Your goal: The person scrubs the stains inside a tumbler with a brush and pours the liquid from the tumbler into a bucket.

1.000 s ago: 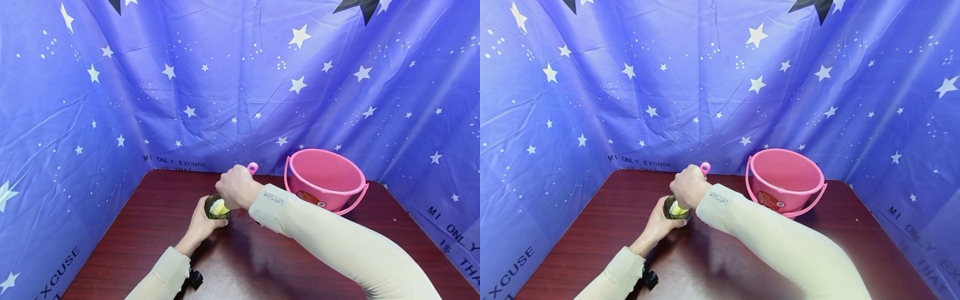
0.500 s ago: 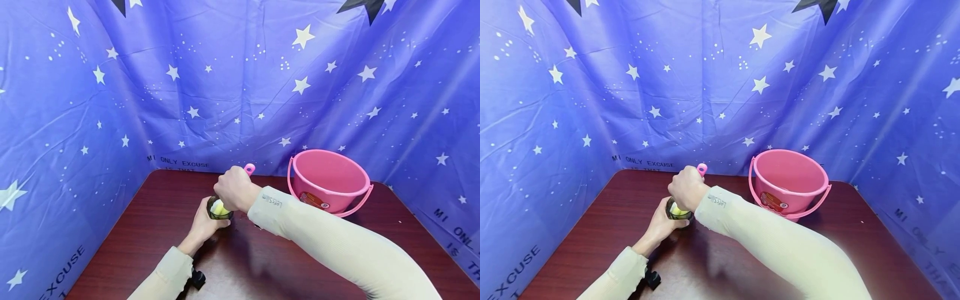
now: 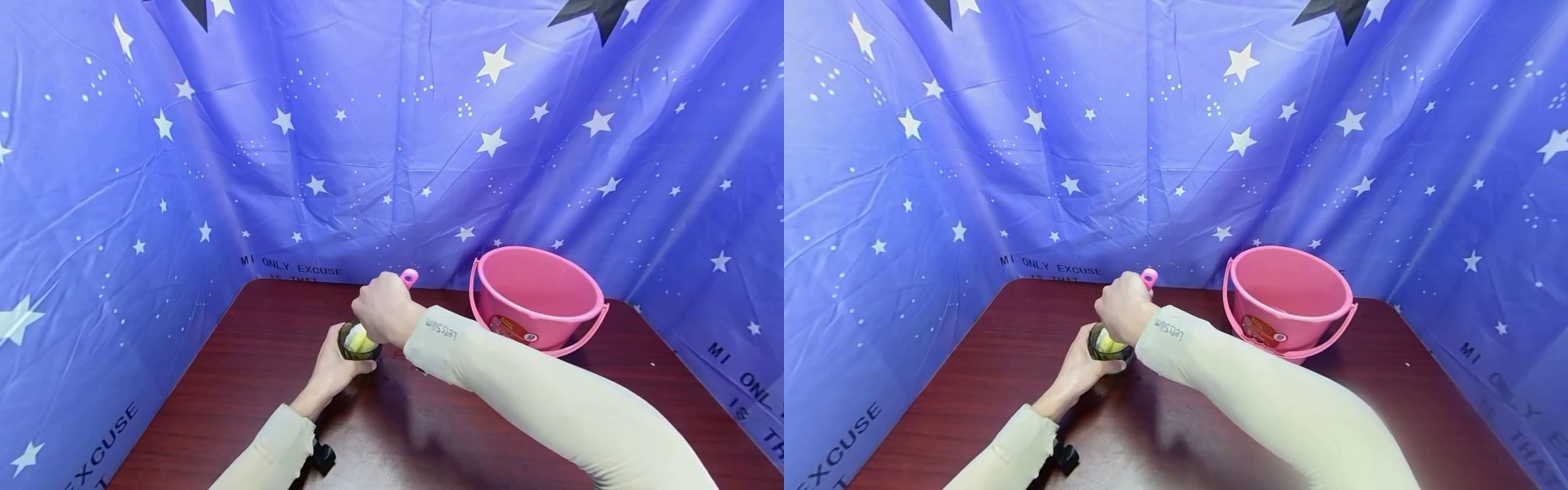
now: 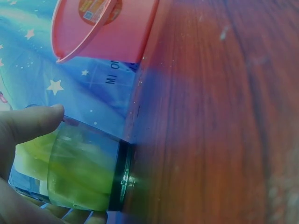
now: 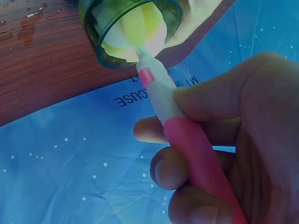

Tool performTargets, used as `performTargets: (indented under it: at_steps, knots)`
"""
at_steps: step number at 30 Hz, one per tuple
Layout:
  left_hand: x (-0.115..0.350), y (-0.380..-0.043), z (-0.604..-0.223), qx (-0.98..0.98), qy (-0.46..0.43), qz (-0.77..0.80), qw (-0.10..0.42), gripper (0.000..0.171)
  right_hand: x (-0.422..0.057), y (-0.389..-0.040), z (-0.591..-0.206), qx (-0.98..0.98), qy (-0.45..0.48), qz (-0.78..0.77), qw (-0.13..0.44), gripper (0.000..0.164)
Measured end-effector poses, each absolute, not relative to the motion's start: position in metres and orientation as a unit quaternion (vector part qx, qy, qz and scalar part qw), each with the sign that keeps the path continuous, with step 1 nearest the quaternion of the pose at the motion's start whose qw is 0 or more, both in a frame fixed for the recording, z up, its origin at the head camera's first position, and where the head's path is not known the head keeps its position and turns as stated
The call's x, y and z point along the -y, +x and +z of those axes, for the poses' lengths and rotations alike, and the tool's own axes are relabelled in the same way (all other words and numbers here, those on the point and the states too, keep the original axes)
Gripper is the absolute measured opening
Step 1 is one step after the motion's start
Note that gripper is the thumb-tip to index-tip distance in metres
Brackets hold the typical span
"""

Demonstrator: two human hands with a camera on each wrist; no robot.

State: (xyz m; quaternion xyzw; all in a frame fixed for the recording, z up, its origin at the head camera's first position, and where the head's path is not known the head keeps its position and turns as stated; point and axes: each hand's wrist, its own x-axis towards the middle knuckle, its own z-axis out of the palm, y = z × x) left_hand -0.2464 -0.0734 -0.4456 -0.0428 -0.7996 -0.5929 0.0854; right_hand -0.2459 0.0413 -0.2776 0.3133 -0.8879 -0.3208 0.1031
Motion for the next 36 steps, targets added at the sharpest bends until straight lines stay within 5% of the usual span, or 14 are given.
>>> performTargets:
  at_steps: [22,36]
  knots:
    - [0.0739,-0.2458,-0.4435,0.803,-0.041,-0.589,0.08,0.079,-0.0427,-0.2487,-0.2711,0.905,0.291,-0.307,0.031,0.009]
    - [0.0738,-0.2464,-0.4446,0.805,-0.046,-0.586,0.08,0.08,-0.045,-0.2419,-0.2716,0.899,0.318,-0.296,0.062,0.01]
